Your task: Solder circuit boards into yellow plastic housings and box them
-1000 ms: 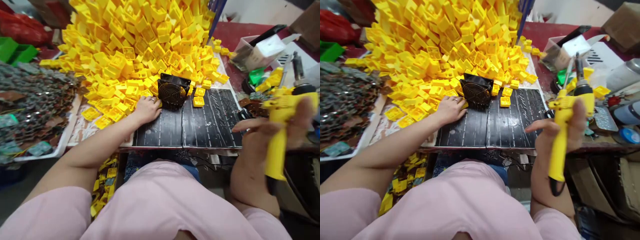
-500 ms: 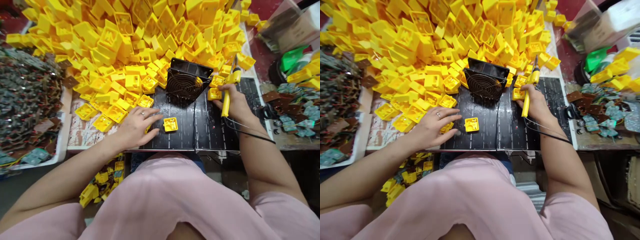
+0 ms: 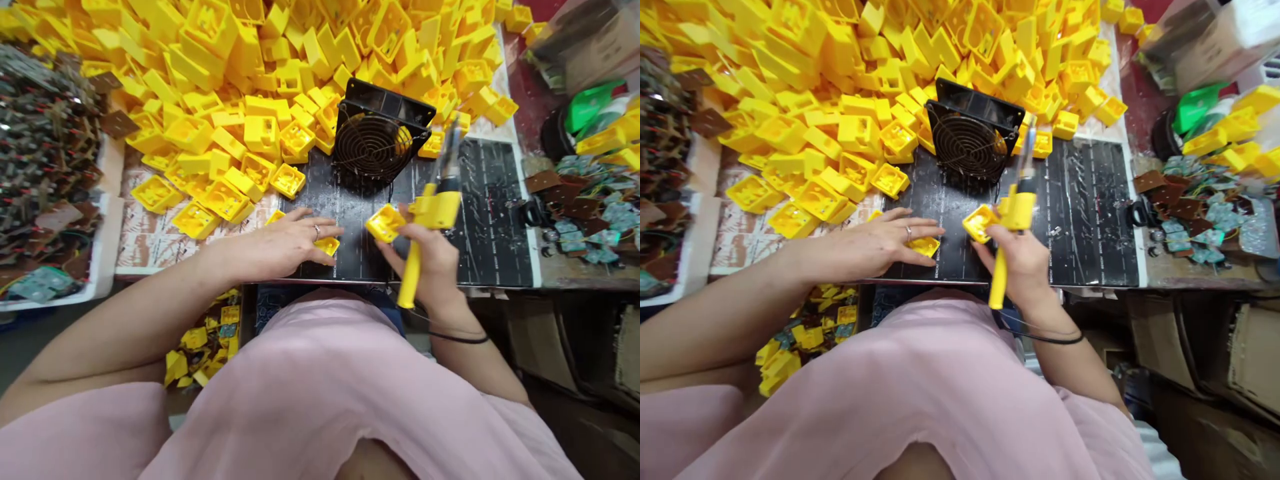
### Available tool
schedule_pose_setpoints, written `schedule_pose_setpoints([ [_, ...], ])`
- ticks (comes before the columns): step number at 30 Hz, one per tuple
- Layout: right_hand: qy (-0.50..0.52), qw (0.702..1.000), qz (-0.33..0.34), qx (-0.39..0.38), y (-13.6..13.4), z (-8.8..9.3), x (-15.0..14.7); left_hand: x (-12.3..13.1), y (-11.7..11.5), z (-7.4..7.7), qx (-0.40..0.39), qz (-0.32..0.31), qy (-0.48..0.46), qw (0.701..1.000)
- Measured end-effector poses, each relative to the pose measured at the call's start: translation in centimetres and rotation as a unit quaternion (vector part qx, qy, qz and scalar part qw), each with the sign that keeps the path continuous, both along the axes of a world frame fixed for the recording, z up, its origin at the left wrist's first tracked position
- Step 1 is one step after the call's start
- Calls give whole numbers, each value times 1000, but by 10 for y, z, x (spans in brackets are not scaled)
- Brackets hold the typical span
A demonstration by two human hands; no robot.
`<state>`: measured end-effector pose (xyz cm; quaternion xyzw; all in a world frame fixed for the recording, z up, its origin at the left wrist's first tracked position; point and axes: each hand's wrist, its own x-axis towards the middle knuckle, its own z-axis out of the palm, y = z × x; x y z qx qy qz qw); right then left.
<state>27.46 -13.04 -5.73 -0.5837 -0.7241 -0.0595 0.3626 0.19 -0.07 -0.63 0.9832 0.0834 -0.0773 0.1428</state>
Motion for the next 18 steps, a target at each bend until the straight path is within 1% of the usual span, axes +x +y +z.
schedule_pose_setpoints([
  [1, -28, 1000, 7, 5, -1, -5, -11, -5, -1, -2, -8, -2, -19, 1000],
  [2, -57, 998, 16, 7, 0, -10, -19, -10, -4, -4, -7, 11, -46, 999],
  [3, -81, 996, 30, 6, 1, -12, -22, -15, -8, -7, 6, 41, -79, 996],
  [4, -99, 994, 47, 2, 3, -12, -23, -19, -13, -11, 28, 85, -115, 989],
  [6, -110, 990, 86, -8, 9, -8, -16, -24, -25, -18, 88, 183, -171, 964],
  [7, -105, 988, 110, -15, 13, -4, -12, -24, -31, -22, 111, 218, -178, 953],
  [8, -98, 985, 141, -25, 18, 1, -8, -23, -37, -26, 126, 237, -172, 948],
  [10, -82, 973, 211, -49, 28, 8, -4, -19, -48, -32, 135, 236, -154, 950],
  [12, -73, 960, 262, -71, 37, 9, -4, -17, -55, -36, 123, 203, -159, 958],
  [14, -66, 961, 260, -69, 43, 7, -8, -21, -57, -38, 104, 160, -190, 963],
  [15, -59, 966, 245, -64, 45, 4, -11, -25, -56, -38, 97, 144, -206, 963],
  [16, -52, 971, 227, -59, 47, 2, -13, -30, -55, -37, 97, 142, -222, 960],
  [17, -46, 975, 210, -55, 49, -1, -16, -35, -53, -36, 108, 158, -242, 951],
  [18, -41, 978, 196, -53, 51, -2, -19, -41, -50, -34, 127, 192, -262, 937],
])
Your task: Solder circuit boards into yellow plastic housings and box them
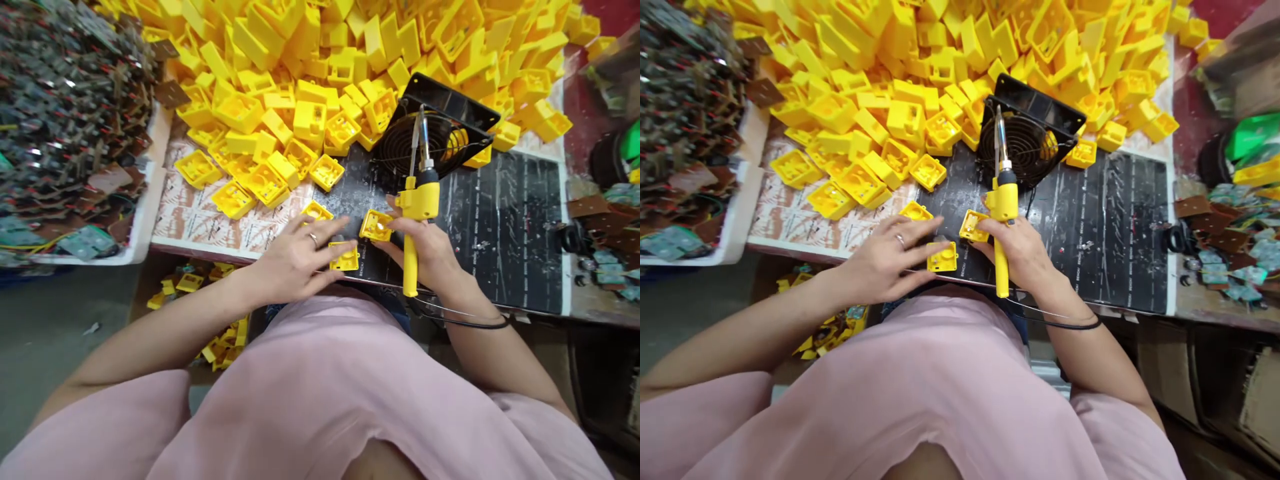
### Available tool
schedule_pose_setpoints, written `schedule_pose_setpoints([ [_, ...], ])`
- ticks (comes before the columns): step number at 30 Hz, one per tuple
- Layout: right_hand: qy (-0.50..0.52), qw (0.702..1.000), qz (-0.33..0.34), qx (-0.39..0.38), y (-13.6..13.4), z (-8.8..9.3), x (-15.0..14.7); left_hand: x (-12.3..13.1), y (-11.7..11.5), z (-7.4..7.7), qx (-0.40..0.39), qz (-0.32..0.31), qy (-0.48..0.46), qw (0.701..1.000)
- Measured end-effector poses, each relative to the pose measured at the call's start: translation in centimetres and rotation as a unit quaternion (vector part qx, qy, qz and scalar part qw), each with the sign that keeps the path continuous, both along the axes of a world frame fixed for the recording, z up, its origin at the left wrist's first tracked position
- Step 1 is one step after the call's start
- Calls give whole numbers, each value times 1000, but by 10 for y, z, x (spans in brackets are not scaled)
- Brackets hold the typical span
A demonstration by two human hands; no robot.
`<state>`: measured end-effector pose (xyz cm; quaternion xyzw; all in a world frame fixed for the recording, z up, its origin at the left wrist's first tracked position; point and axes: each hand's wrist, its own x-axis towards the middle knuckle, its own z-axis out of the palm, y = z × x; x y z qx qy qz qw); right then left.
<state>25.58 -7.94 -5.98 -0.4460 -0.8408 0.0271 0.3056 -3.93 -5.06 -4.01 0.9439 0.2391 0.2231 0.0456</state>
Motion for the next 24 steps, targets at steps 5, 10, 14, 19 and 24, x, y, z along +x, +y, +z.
schedule_pose_setpoints([
  [5, 16, 999, 7, -48, 14, -2, -17, -14, 17, 13, -50, 232, 121, 964],
  [10, 52, 986, 68, -141, 13, 0, -25, 4, 30, 22, -87, 231, 262, 933],
  [14, 100, 982, 46, -152, 4, -3, -27, 23, 44, 27, -74, 216, 260, 938],
  [19, 130, 983, 22, -128, -3, -12, -35, 51, 54, 27, -83, 197, 243, 946],
  [24, 151, 982, 3, -116, -9, -12, -34, 57, 65, 22, -70, 142, 219, 963],
])
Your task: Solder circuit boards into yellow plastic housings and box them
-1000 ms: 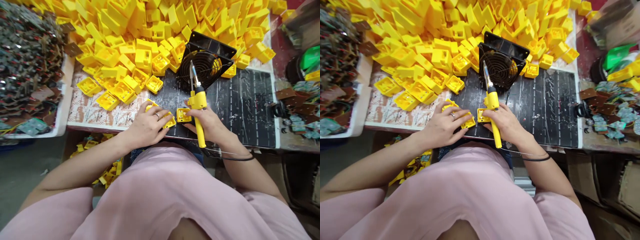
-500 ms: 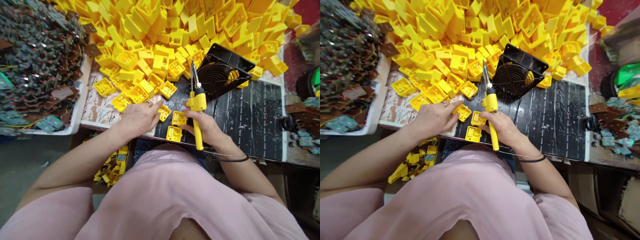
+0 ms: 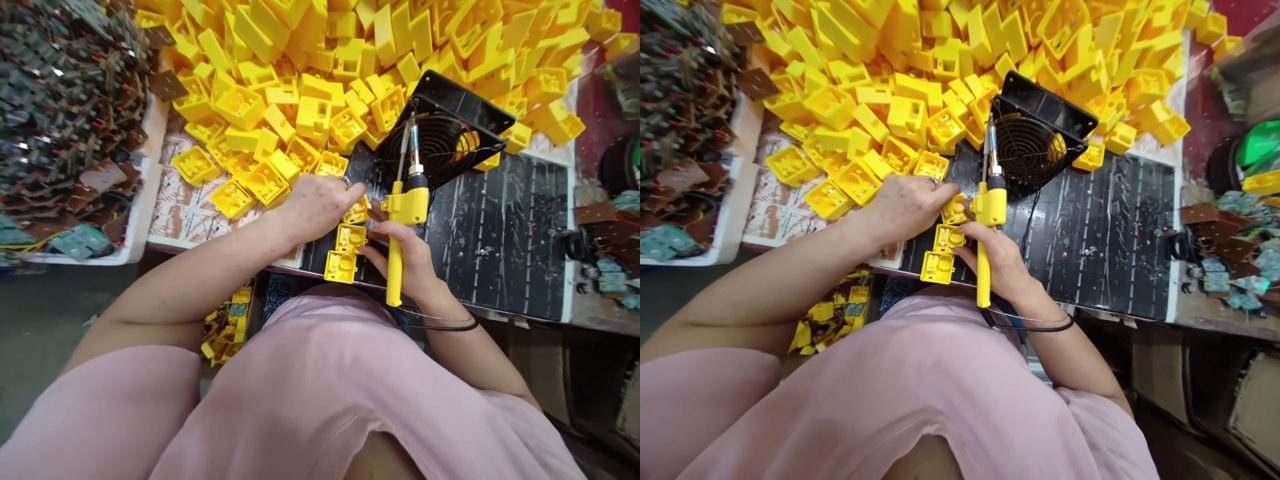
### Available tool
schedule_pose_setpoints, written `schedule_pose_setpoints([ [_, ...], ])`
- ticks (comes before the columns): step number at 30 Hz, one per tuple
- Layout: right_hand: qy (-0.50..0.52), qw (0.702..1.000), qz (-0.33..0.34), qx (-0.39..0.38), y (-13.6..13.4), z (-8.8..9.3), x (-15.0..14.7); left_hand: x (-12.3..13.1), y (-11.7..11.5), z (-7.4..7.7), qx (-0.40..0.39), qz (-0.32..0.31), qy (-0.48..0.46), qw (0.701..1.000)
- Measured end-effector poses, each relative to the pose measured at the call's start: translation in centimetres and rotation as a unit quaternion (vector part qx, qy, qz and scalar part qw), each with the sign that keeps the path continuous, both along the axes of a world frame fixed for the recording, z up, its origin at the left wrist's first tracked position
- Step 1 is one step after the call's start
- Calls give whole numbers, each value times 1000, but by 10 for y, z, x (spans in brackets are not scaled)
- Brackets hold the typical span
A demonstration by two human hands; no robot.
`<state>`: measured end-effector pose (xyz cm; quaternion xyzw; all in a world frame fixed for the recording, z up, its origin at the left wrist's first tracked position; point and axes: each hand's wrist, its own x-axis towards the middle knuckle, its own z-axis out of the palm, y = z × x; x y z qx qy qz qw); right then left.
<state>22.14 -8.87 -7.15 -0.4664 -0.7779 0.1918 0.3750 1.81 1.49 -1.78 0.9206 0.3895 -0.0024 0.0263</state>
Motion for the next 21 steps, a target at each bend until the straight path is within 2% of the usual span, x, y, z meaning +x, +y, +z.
schedule_pose_setpoints([
  [3, -18, 1000, 0, 17, -6, 2, 9, -23, -6, -4, -10, -14, -71, 997],
  [5, -32, 999, 16, 23, -10, 3, 14, -42, -24, -11, -8, -45, -145, 988],
  [7, -45, 998, 15, 28, -10, 2, 18, -55, -50, -23, 1, -97, -178, 979],
  [9, -51, 998, -3, 38, -6, 0, 18, -56, -77, -38, 1, -116, -144, 983],
  [11, -46, 997, -17, 54, 1, -2, 17, -47, -92, -54, 8, -123, -129, 984],
  [14, -39, 997, -7, 65, 15, -5, 14, -29, -90, -70, 45, -112, -111, 986],
  [17, -62, 996, -22, 65, 24, -6, 12, -18, -79, -70, 70, -92, -93, 989],
  [19, -74, 992, -56, 83, 25, -5, 13, -19, -76, -61, 72, -97, -99, 988],
  [21, -77, 989, -91, 92, 22, -1, 16, -32, -73, -45, 75, -107, -129, 983],
])
